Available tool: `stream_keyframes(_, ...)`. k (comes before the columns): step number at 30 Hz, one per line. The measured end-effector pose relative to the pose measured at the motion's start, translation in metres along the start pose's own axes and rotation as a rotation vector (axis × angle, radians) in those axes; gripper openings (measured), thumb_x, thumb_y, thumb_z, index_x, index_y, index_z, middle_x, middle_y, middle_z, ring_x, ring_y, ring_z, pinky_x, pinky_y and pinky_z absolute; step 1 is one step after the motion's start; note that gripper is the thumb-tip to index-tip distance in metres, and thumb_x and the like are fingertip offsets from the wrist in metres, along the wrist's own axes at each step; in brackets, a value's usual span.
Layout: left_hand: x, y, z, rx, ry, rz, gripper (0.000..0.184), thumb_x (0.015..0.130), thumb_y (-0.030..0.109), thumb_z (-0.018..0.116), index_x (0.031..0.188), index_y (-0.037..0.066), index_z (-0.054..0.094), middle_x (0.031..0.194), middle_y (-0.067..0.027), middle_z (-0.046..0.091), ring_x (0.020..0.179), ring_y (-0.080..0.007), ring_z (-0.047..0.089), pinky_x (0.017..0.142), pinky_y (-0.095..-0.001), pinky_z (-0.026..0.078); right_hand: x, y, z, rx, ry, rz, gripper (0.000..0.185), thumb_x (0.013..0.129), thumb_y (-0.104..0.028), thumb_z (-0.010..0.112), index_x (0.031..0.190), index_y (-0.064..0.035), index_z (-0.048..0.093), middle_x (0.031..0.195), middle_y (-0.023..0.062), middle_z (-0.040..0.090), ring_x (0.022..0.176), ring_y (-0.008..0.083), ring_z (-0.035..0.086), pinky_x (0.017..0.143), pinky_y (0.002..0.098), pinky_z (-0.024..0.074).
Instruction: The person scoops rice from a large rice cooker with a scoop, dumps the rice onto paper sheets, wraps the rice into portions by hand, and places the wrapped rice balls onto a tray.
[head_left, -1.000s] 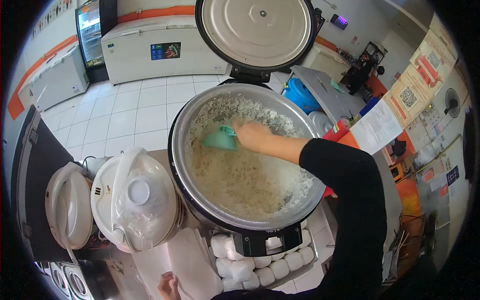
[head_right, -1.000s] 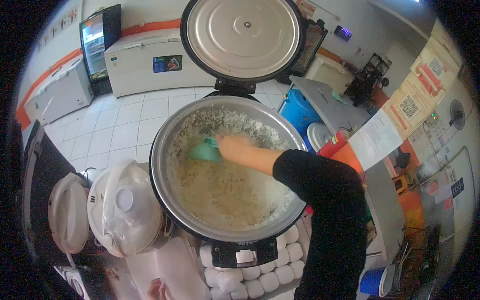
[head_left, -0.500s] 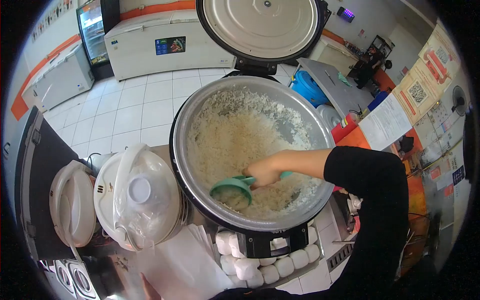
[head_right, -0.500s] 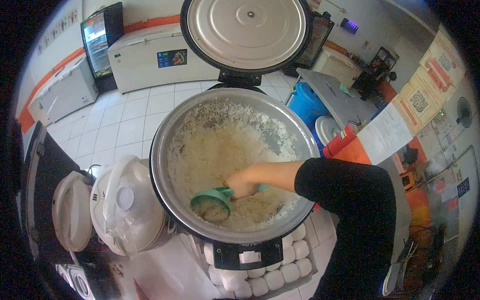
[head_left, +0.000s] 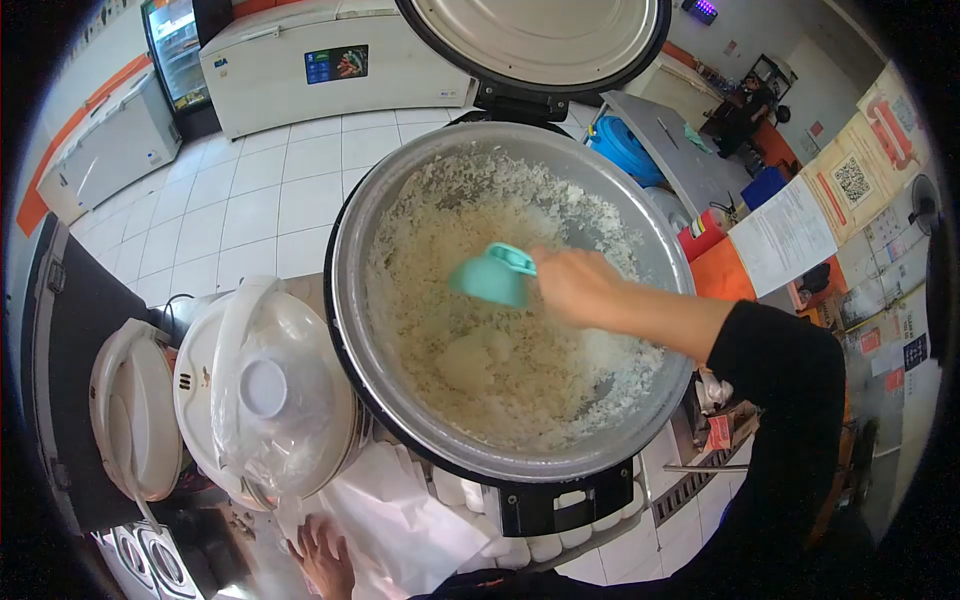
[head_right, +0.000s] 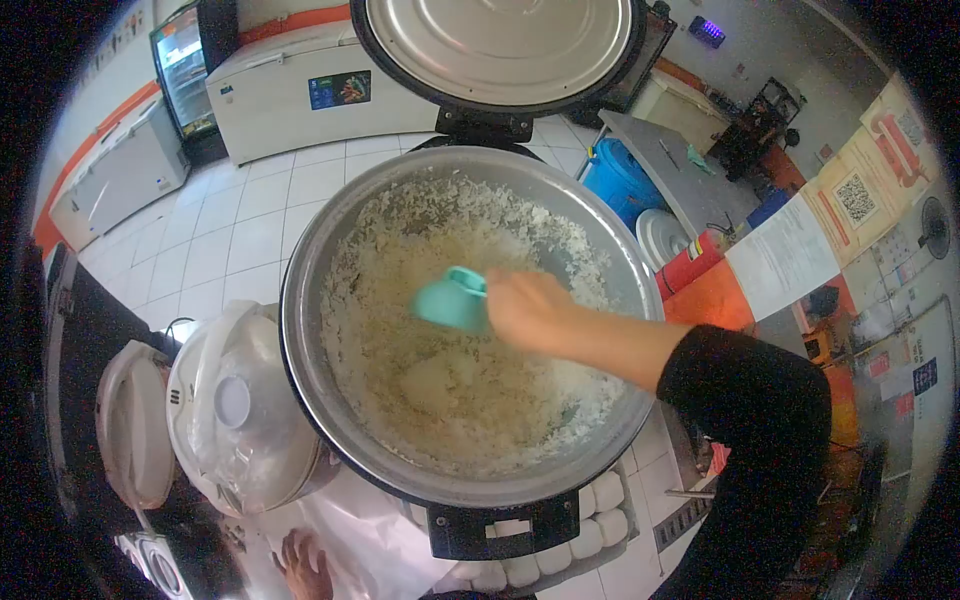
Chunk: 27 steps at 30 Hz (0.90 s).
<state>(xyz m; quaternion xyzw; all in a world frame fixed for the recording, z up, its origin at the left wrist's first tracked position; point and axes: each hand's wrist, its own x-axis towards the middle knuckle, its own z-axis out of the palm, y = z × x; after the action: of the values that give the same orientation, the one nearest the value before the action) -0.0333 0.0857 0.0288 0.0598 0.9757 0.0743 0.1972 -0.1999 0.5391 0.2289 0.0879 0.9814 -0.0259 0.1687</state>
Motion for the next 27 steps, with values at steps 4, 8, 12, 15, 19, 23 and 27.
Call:
stream_keyframes(4, 0.007, -0.016, 0.046, 1.337, 0.629, 0.183, 0.071, 0.080, 0.048, 0.052, 0.136, 0.013, 0.027, 0.136, -0.0230, 0.028, 0.129, -0.0362, 0.023, 0.099, -0.0588, 0.019, 0.015, -0.004, 0.034, -0.272, -0.531, -0.154, 0.027, 0.080, -0.020, 0.051, 0.089, 0.0046, 0.059, 0.076, 0.0220, 0.061, 0.072, 0.0344, 0.061, 0.064, 0.0428, 0.0481)
stream_keyframes(8, 0.004, 0.004, 0.041, 0.240, 0.173, 0.052, 0.090, 0.072, 0.054, 0.060, 0.138, 0.008, 0.020, 0.135, -0.0279, 0.027, 0.128, -0.0416, 0.020, 0.100, -0.0583, 0.016, -0.001, -0.031, 0.039, -0.173, -0.575, -0.209, 0.033, 0.081, -0.028, 0.053, 0.092, 0.0026, 0.059, 0.077, 0.0216, 0.061, 0.073, 0.0346, 0.061, 0.066, 0.0416, 0.0476)
stream_keyframes(12, 0.008, 0.001, 0.023, -0.223, 0.127, 0.014, 0.095, 0.068, 0.056, 0.063, 0.138, 0.008, 0.019, 0.135, -0.0283, 0.025, 0.129, -0.0406, 0.020, 0.101, -0.0571, 0.014, 0.009, -0.029, 0.038, -0.047, -0.458, -0.480, 0.035, 0.082, -0.031, 0.053, 0.095, 0.0013, 0.057, 0.076, 0.0193, 0.061, 0.074, 0.0359, 0.059, 0.067, 0.0417, 0.0467)
stream_keyframes(15, 0.011, -0.018, 0.012, -0.118, 0.043, 0.056, 0.084, 0.073, 0.049, 0.061, 0.138, 0.012, 0.023, 0.139, -0.0228, 0.022, 0.130, -0.0388, 0.016, 0.102, -0.0577, 0.013, 0.027, -0.010, 0.050, 0.081, -0.570, -0.531, 0.033, 0.083, -0.030, 0.052, 0.094, 0.0001, 0.056, 0.075, 0.0182, 0.061, 0.073, 0.0354, 0.059, 0.066, 0.0420, 0.0462)
stream_keyframes(19, 0.012, -0.043, 0.032, 0.002, 0.352, 0.172, 0.070, 0.053, 0.044, 0.074, 0.103, 0.001, 0.052, 0.125, -0.0217, 0.037, 0.117, -0.0417, 0.033, 0.095, -0.0572, 0.023, 0.035, 0.002, 0.017, 0.148, -0.827, -0.283, 0.029, 0.083, -0.027, 0.052, 0.094, -0.0009, 0.056, 0.078, 0.0186, 0.061, 0.072, 0.0342, 0.058, 0.065, 0.0422, 0.0457)
stream_keyframes(23, 0.011, -0.047, 0.044, -0.020, 0.234, 0.303, 0.076, 0.060, 0.047, 0.069, 0.116, 0.003, 0.044, 0.131, -0.0223, 0.032, 0.123, -0.0428, 0.026, 0.098, -0.0602, 0.017, 0.055, 0.006, 0.032, 0.045, -0.380, -0.234, 0.028, 0.083, -0.026, 0.053, 0.094, 0.0000, 0.055, 0.077, 0.0201, 0.060, 0.073, 0.0345, 0.059, 0.064, 0.0427, 0.0453)
stream_keyframes(27, 0.005, -0.002, 0.014, -0.161, 0.077, 0.273, 0.072, 0.072, 0.046, 0.059, 0.126, 0.005, 0.035, 0.132, -0.0244, 0.029, 0.123, -0.0446, 0.025, 0.098, -0.0619, 0.014, 0.044, -0.022, 0.045, 0.080, -0.125, -0.280, 0.032, 0.083, -0.028, 0.054, 0.097, 0.0010, 0.052, 0.075, 0.0218, 0.059, 0.074, 0.0355, 0.059, 0.065, 0.0432, 0.0449)
